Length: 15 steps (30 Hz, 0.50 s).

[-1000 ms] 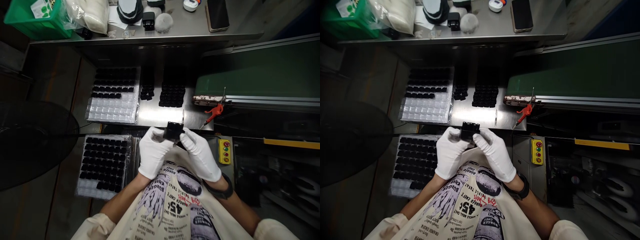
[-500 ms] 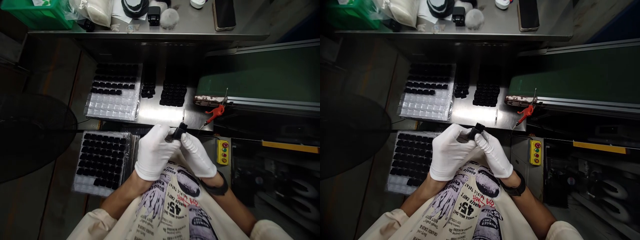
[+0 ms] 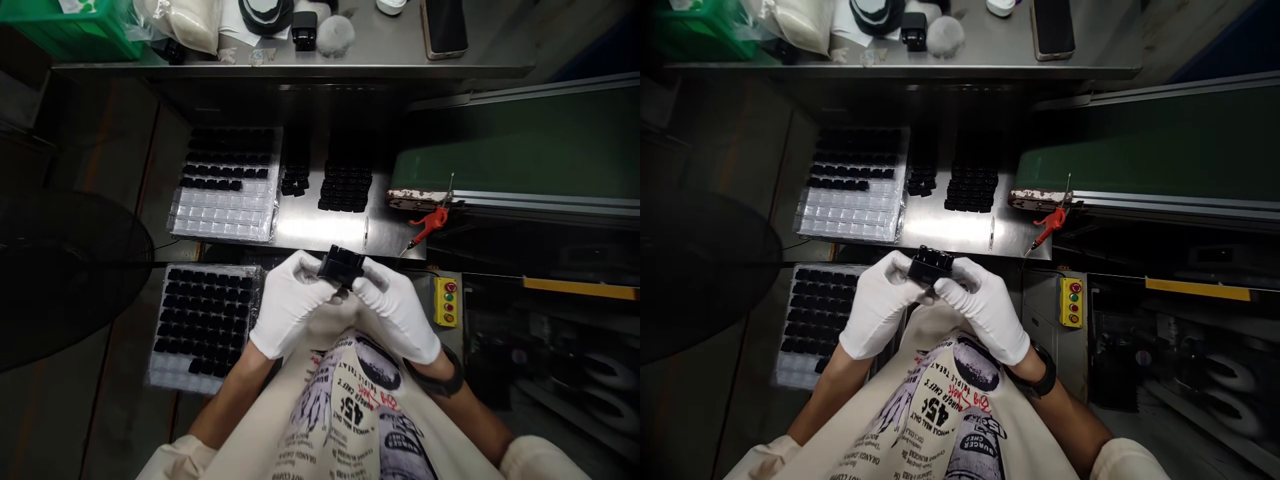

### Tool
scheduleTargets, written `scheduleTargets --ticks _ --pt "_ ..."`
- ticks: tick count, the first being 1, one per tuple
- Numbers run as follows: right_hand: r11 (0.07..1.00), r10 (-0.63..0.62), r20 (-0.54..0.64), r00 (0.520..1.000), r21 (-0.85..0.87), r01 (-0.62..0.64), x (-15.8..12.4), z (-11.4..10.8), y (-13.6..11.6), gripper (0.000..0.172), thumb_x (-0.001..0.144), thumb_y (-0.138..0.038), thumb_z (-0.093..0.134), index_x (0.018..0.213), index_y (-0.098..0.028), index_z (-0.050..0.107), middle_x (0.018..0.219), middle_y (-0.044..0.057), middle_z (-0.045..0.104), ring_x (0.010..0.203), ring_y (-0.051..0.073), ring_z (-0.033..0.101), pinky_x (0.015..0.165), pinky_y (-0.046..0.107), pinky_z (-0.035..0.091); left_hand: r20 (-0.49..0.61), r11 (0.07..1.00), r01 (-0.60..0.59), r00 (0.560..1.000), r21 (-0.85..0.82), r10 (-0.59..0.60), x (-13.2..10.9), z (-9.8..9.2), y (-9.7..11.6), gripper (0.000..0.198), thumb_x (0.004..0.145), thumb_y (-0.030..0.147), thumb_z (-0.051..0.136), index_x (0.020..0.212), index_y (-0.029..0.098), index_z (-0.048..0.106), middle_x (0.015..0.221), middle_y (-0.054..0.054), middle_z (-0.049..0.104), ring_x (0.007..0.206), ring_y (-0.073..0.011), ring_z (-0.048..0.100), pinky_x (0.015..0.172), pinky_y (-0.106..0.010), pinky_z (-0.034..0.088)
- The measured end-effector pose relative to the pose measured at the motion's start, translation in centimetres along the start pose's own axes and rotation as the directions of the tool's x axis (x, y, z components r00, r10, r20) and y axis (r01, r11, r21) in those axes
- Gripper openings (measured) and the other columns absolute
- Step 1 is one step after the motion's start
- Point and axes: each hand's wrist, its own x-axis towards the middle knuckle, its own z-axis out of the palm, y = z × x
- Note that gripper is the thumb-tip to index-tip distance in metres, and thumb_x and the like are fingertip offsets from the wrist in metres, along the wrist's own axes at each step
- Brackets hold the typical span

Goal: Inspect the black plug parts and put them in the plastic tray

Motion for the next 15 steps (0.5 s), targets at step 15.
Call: scheduleTargets --ticks 15 --pt "0.958 0.006 0.318 0.948 0.271 -0.097 1.6 0.2 0.7 0.057 0.1 -0.071 0.078 0.137 -0.028 0.082 0.125 0.009 0.083 0.124 0.028 0.074 0.115 0.048 0.058 0.326 0.787 0.418 0.9 -0.454 -0.29 -1.1 1.0 0.4 0.034 0.086 0.037 0.103 0.09 0.012 0.081 0.072 -0.001 0.077 0.064 -0.0065 0.075 0.06 -0.006 0.059"
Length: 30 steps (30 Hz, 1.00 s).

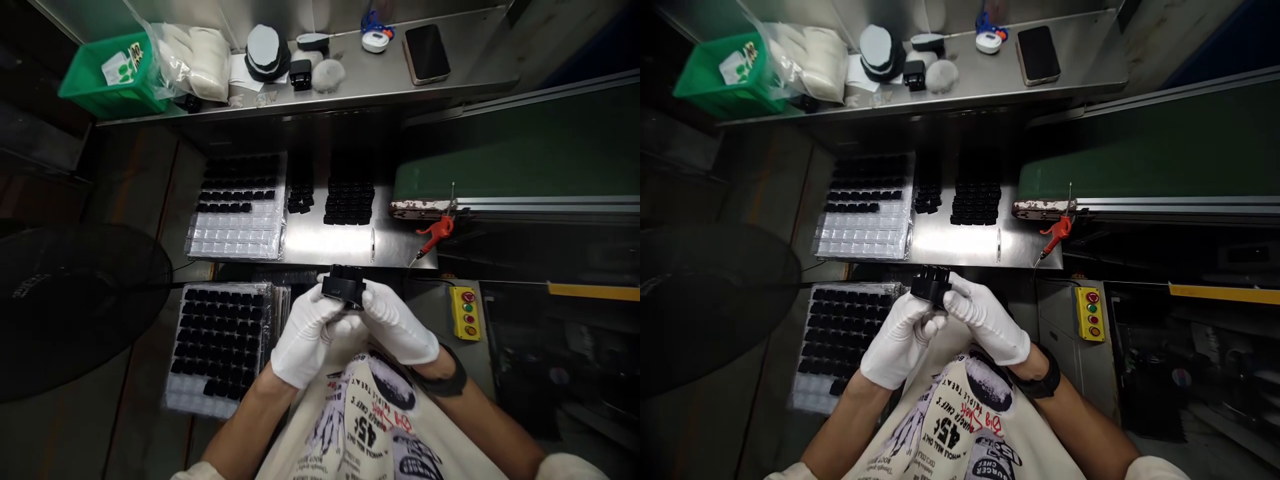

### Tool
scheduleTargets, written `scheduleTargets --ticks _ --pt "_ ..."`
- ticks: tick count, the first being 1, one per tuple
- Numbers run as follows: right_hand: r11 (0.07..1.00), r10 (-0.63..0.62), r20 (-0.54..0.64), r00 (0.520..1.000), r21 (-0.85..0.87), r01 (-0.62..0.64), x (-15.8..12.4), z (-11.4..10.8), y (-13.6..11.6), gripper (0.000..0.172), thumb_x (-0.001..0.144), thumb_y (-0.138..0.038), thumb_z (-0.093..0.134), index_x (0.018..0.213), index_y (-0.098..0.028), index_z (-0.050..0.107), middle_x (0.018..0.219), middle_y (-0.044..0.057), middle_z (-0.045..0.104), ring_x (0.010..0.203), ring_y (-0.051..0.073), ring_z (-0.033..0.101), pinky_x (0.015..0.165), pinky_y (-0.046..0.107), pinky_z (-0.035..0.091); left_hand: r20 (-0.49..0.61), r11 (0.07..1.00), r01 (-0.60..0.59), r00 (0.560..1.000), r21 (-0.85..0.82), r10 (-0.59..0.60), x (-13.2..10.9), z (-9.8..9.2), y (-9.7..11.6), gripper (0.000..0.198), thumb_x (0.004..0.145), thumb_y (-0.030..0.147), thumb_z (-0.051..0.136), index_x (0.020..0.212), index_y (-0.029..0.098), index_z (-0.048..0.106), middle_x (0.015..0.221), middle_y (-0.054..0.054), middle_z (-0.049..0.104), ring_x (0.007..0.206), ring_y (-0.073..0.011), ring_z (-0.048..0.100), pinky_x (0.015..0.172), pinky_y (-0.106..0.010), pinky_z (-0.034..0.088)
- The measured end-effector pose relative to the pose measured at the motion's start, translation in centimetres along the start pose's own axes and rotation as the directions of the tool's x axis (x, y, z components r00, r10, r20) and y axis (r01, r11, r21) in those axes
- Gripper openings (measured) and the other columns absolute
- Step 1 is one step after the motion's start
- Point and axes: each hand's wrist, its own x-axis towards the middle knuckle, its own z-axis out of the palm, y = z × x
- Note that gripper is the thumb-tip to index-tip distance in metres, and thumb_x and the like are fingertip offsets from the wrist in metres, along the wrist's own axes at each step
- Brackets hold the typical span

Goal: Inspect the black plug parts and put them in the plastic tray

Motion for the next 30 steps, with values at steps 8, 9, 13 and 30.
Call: scheduleTargets --ticks 8,9,13,30 --pt "0.997 0.036 -0.074 0.997 0.073 -0.03 -0.6 -0.3 0.3 0.042 0.107 -0.053 0.069 0.138 -0.027 0.083 0.127 0.007 0.084 0.128 0.03 0.073 0.118 0.052 0.057 -0.23 0.88 -0.246 0.905 0.405 0.359 0.8 -0.1 -1.3 0.032 0.071 0.014 0.098 0.084 0.019 0.068 0.088 -0.003 0.082 0.076 -0.0187 0.081 0.069 -0.028 0.071" --pt "0.999 0.025 -0.092 0.995 0.047 -0.021 -0.8 -0.1 0.2 0.039 0.107 -0.049 0.07 0.138 -0.029 0.083 0.131 0.006 0.083 0.131 0.03 0.072 0.121 0.052 0.055 -0.248 0.846 -0.252 0.882 0.47 0.401 0.7 0.0 -1.3 0.031 0.069 0.009 0.093 0.078 0.02 0.066 0.084 -0.001 0.08 0.074 -0.0175 0.078 0.067 -0.027 0.069" --pt "0.999 0.042 -0.126 0.991 -0.019 -0.045 -1.5 0.8 -0.5 0.043 0.105 -0.048 0.075 0.144 -0.03 0.08 0.142 0.006 0.08 0.134 0.032 0.071 0.122 0.055 0.054 -0.224 0.831 -0.242 0.891 0.501 0.394 0.6 0.6 -1.0 0.029 0.066 0.005 0.084 0.073 0.021 0.061 0.081 0.003 0.076 0.069 -0.0133 0.07 0.063 -0.025 0.064" --pt "0.996 0.021 -0.192 0.981 -0.081 -0.037 -1.6 2.1 -0.1 0.042 0.102 -0.045 0.079 0.142 -0.029 0.079 0.142 0.004 0.08 0.133 0.029 0.072 0.125 0.053 0.054 -0.126 0.699 -0.353 0.835 0.622 0.535 0.4 -0.3 -1.6 0.032 0.068 0.005 0.092 0.075 0.021 0.066 0.092 -0.001 0.084 0.117 -0.0234 0.082 0.091 -0.026 0.068"
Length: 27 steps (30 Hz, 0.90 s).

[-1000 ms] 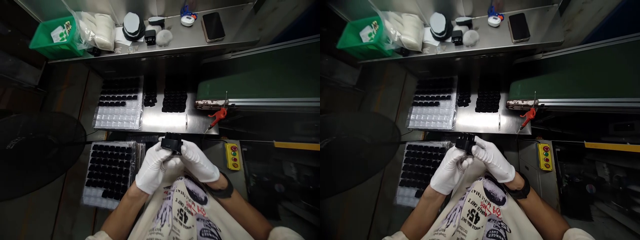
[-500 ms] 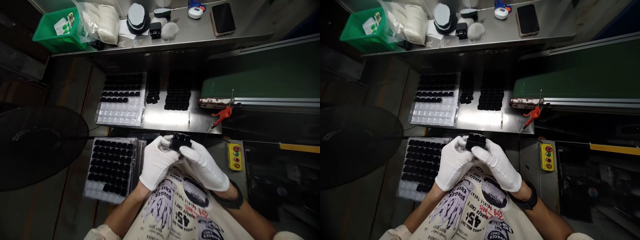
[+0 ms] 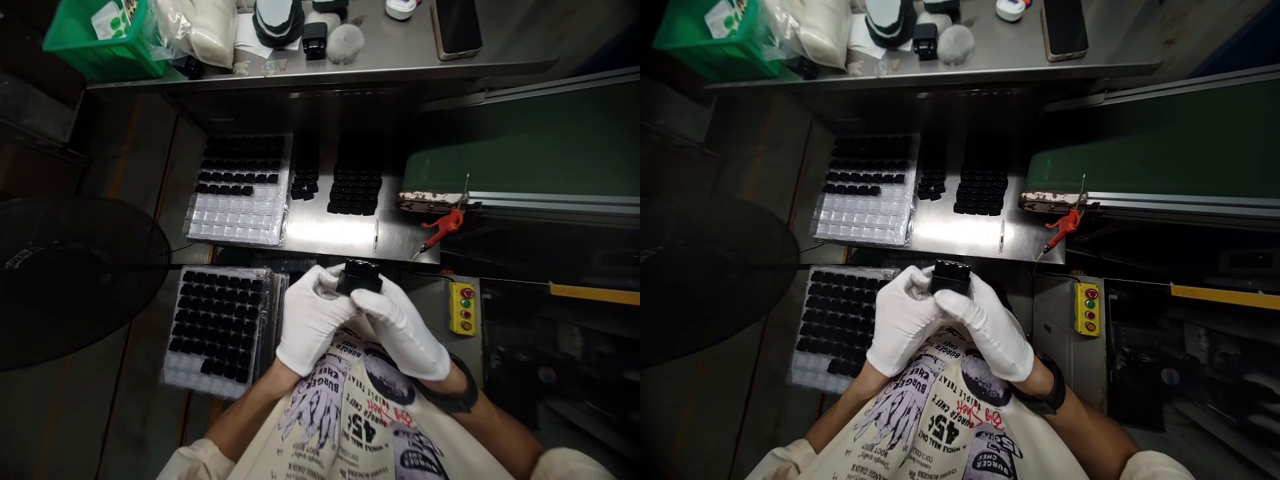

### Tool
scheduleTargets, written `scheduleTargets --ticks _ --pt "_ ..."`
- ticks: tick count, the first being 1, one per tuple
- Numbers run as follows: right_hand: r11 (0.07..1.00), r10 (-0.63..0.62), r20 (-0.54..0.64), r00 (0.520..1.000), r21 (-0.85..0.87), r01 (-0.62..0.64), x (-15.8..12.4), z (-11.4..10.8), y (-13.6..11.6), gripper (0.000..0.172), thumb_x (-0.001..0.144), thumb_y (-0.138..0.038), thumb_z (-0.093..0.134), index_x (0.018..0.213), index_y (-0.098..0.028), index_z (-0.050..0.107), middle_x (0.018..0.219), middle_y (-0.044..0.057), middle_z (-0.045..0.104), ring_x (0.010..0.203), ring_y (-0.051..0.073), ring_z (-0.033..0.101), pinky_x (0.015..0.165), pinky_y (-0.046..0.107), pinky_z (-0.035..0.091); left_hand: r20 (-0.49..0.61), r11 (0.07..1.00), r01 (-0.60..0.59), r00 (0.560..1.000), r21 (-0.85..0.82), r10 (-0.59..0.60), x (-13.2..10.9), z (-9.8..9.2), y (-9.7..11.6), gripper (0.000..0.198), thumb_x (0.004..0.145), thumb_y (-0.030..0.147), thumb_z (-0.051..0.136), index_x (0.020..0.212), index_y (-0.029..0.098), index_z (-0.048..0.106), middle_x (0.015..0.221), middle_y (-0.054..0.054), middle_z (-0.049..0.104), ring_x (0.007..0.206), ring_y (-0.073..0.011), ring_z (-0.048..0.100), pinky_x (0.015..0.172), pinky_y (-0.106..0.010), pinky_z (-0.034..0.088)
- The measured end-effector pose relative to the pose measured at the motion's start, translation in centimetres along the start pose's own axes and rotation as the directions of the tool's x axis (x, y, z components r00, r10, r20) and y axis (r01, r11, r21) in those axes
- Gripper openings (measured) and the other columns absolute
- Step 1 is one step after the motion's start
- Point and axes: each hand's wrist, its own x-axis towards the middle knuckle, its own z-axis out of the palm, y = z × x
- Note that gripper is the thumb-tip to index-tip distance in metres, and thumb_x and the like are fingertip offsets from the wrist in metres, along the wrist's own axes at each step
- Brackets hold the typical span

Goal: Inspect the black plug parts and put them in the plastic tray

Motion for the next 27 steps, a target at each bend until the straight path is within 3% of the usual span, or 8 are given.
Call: scheduleTargets --ticks 3,6,15,20,25,27 --pt "1.0 0.019 0.015 1.0 0.003 -0.019 -0.1 0.1 -0.3 0.047 0.102 -0.047 0.079 0.145 -0.029 0.077 0.142 0.006 0.08 0.131 0.031 0.072 0.12 0.053 0.057 0.03 0.99 0.083 0.996 -0.117 -0.08 0.1 -0.1 0.1 0.032 0.066 0.002 0.089 0.075 0.021 0.065 0.096 -0.002 0.084 0.123 -0.024 0.08 0.092 -0.028 0.069" --pt "0.999 0.038 0.014 0.999 -0.015 -0.038 -0.1 0.3 -0.6 0.047 0.102 -0.048 0.08 0.145 -0.029 0.076 0.142 0.007 0.079 0.131 0.031 0.072 0.118 0.054 0.059 0.042 0.973 0.14 0.99 -0.186 -0.135 0.3 0.0 0.2 0.031 0.066 0.003 0.089 0.074 0.021 0.065 0.103 -0.004 0.086 0.114 -0.0235 0.081 0.088 -0.029 0.07" --pt "0.998 0.047 0.007 0.999 -0.038 -0.047 0.6 0.7 -0.6 0.047 0.102 -0.049 0.082 0.143 -0.029 0.077 0.143 0.007 0.078 0.135 0.03 0.07 0.125 0.058 0.055 0.057 0.972 0.138 0.99 -0.189 -0.13 0.8 -0.5 -0.1 0.033 0.069 0.01 0.096 0.075 0.021 0.066 0.109 -0.004 0.087 0.104 -0.0202 0.082 0.091 -0.03 0.071" --pt "0.998 0.036 -0.003 0.999 -0.054 -0.036 1.2 1.3 -0.4 0.043 0.101 -0.048 0.083 0.14 -0.029 0.08 0.142 0.006 0.079 0.135 0.029 0.071 0.128 0.056 0.052 0.026 0.987 0.098 0.995 -0.128 -0.096 0.8 -0.7 0.4 0.034 0.068 0.009 0.098 0.074 0.021 0.066 0.108 -0.006 0.087 0.105 -0.0216 0.083 0.091 -0.03 0.07" --pt "0.999 0.029 -0.061 0.998 -0.035 -0.031 2.3 2.2 -0.1 0.032 0.105 -0.05 0.076 0.128 -0.028 0.084 0.135 0.003 0.082 0.132 0.029 0.072 0.126 0.053 0.053 -0.085 0.997 -0.002 0.996 0.075 0.008 0.8 -0.7 0.3 0.028 0.074 0.012 0.091 0.075 0.022 0.065 0.107 -0.005 0.088 0.095 -0.02 0.083 0.081 -0.028 0.069" --pt "0.998 0.038 -0.058 0.998 -0.039 -0.041 2.7 2.5 0.0 0.032 0.103 -0.05 0.078 0.126 -0.027 0.084 0.134 0.004 0.082 0.131 0.03 0.073 0.125 0.053 0.054 -0.083 0.999 0.002 0.997 0.054 0.003 1.0 -1.1 0.0 0.027 0.076 0.014 0.091 0.076 0.022 0.065 0.108 -0.006 0.087 0.098 -0.0206 0.083 0.084 -0.029 0.07"
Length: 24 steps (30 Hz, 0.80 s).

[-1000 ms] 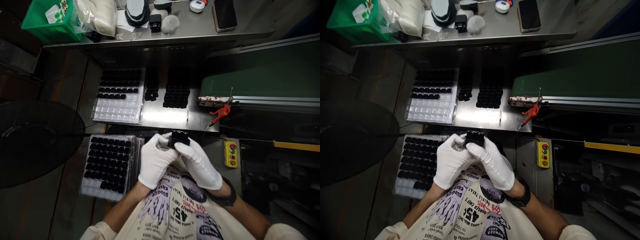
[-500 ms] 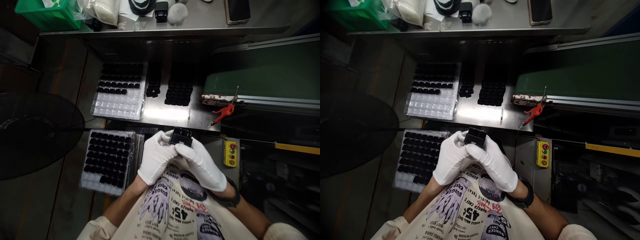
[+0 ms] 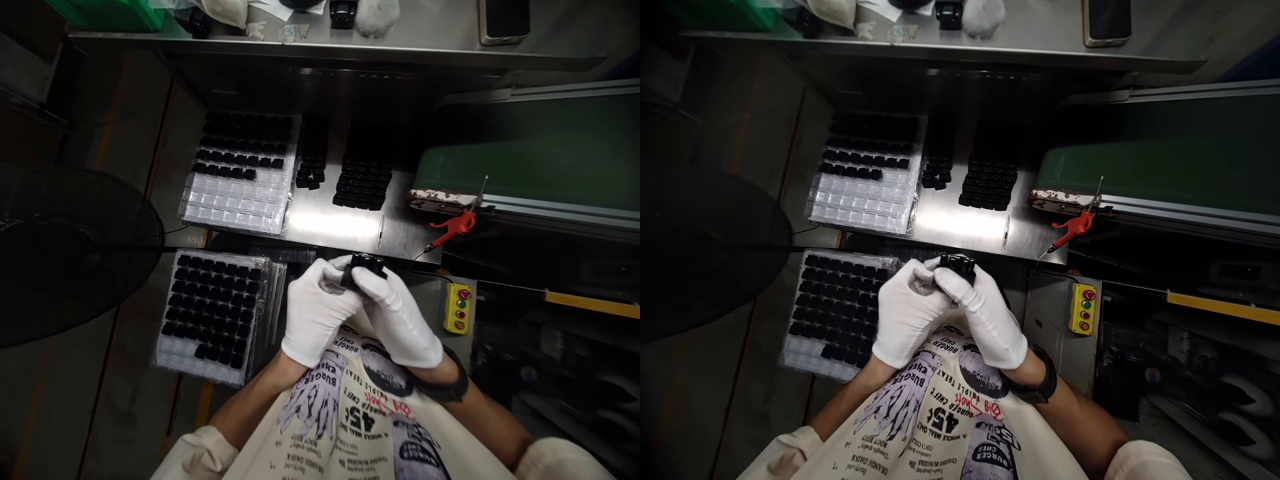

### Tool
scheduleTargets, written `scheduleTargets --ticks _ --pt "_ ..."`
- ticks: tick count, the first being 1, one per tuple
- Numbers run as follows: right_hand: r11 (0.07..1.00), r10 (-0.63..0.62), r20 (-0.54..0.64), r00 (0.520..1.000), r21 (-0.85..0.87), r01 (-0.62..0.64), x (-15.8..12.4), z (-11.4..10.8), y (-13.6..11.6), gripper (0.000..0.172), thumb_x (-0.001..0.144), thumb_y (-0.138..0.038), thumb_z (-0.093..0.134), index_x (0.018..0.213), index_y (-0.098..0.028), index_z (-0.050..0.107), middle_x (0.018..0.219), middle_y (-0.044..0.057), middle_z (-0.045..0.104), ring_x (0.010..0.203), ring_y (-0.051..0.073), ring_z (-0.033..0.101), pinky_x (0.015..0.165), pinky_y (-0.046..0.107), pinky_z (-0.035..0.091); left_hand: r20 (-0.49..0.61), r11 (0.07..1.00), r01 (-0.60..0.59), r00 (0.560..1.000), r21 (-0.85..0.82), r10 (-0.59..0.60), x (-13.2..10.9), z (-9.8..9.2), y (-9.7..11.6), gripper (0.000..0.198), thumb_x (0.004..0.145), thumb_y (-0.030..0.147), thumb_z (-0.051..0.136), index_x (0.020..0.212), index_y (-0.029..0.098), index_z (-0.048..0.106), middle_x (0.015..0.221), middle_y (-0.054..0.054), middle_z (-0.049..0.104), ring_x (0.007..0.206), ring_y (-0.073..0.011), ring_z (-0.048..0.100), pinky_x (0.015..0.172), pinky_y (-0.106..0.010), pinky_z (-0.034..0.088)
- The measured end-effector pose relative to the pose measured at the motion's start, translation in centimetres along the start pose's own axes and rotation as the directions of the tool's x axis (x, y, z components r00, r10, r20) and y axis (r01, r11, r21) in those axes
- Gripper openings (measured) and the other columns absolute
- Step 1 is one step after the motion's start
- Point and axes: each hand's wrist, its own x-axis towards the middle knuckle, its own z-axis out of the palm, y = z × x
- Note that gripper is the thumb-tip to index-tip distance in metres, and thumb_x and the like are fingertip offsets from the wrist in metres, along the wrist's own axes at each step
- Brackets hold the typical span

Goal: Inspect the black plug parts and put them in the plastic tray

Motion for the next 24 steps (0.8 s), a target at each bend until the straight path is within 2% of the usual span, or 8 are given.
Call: scheduleTargets --ticks 3,5,11,15,18,21,23,24 --pt "0.998 0.024 0.041 0.999 -0.054 -0.021 0.2 0.3 -0.2 0.043 0.098 -0.048 0.085 0.135 -0.028 0.081 0.139 0.005 0.081 0.133 0.031 0.072 0.125 0.055 0.055 0.069 0.983 0.081 0.995 -0.165 -0.07 0.5 -0.9 -0.6 0.028 0.073 0.015 0.093 0.078 0.021 0.066 0.11 -0.006 0.086 0.102 -0.0206 0.081 0.091 -0.032 0.071" --pt "0.996 0.023 0.052 0.998 -0.092 -0.018 0.1 0.3 -0.3 0.048 0.099 -0.047 0.084 0.142 -0.028 0.078 0.144 0.006 0.079 0.138 0.031 0.07 0.127 0.055 0.054 0.107 0.962 0.137 0.988 -0.237 -0.114 0.9 -1.4 -0.8 0.027 0.071 0.012 0.092 0.08 0.02 0.067 0.104 -0.004 0.084 0.094 -0.0189 0.079 0.087 -0.032 0.071" --pt "0.993 -0.036 0.106 0.994 -0.112 0.048 -0.4 -0.3 -0.2 0.053 0.105 -0.048 0.076 0.155 -0.031 0.072 0.152 0.006 0.076 0.145 0.031 0.066 0.132 0.057 0.049 0.086 0.964 0.149 0.987 -0.219 -0.133 1.1 -1.6 -0.8 0.025 0.068 0.004 0.079 0.075 0.021 0.063 0.092 -0.002 0.08 0.092 -0.0179 0.078 0.078 -0.026 0.069" --pt "0.997 -0.023 0.064 0.998 -0.073 0.027 -0.8 -0.3 0.0 0.05 0.108 -0.053 0.072 0.153 -0.031 0.073 0.15 0.005 0.077 0.142 0.029 0.068 0.131 0.054 0.049 0.1 0.953 0.16 0.985 -0.257 -0.138 0.6 -1.0 -0.2 0.027 0.07 0.004 0.083 0.078 0.021 0.064 0.096 -0.002 0.081 0.074 -0.0133 0.074 0.061 -0.023 0.064" --pt "0.995 0.004 0.032 0.999 -0.096 -0.001 -0.4 -0.6 0.2 0.049 0.108 -0.056 0.071 0.15 -0.031 0.074 0.147 0.004 0.078 0.139 0.028 0.069 0.132 0.053 0.048 0.13 0.939 0.19 0.979 -0.287 -0.159 0.5 -0.8 -0.7 0.031 0.074 0.011 0.092 0.083 0.022 0.064 0.088 -0.001 0.079 0.065 -0.0138 0.074 0.057 -0.024 0.064" --pt "0.937 0.004 0.016 1.0 -0.349 0.002 0.8 -2.0 1.1 0.048 0.111 -0.063 0.06 0.141 -0.031 0.079 0.143 0.006 0.078 0.136 0.029 0.069 0.13 0.054 0.047 0.158 0.887 0.301 0.953 -0.351 -0.26 1.7 -0.9 -4.6 0.033 0.082 0.024 0.096 0.092 0.021 0.065 0.084 -0.004 0.081 0.069 -0.0176 0.079 0.066 -0.028 0.069" --pt "0.777 0.008 0.007 1.0 -0.63 -0.002 1.7 -3.5 2.3 0.051 0.111 -0.066 0.057 0.135 -0.028 0.081 0.142 0.009 0.078 0.135 0.033 0.069 0.128 0.058 0.046 0.063 0.81 0.397 0.909 -0.432 -0.412 3.2 -1.4 -9.2 0.029 0.088 0.025 0.094 0.091 0.019 0.065 0.087 -0.007 0.082 0.078 -0.019 0.082 0.077 -0.03 0.071" --pt "0.662 0.022 -0.003 1.0 -0.749 -0.017 2.1 -4.5 3.1 0.052 0.11 -0.066 0.058 0.133 -0.026 0.082 0.141 0.011 0.078 0.135 0.035 0.069 0.126 0.06 0.046 -0.017 0.765 0.44 0.862 -0.47 -0.506 4.1 -1.9 -11.8 0.026 0.092 0.021 0.09 0.088 0.018 0.064 0.086 -0.007 0.081 0.081 -0.019 0.082 0.082 -0.031 0.071"
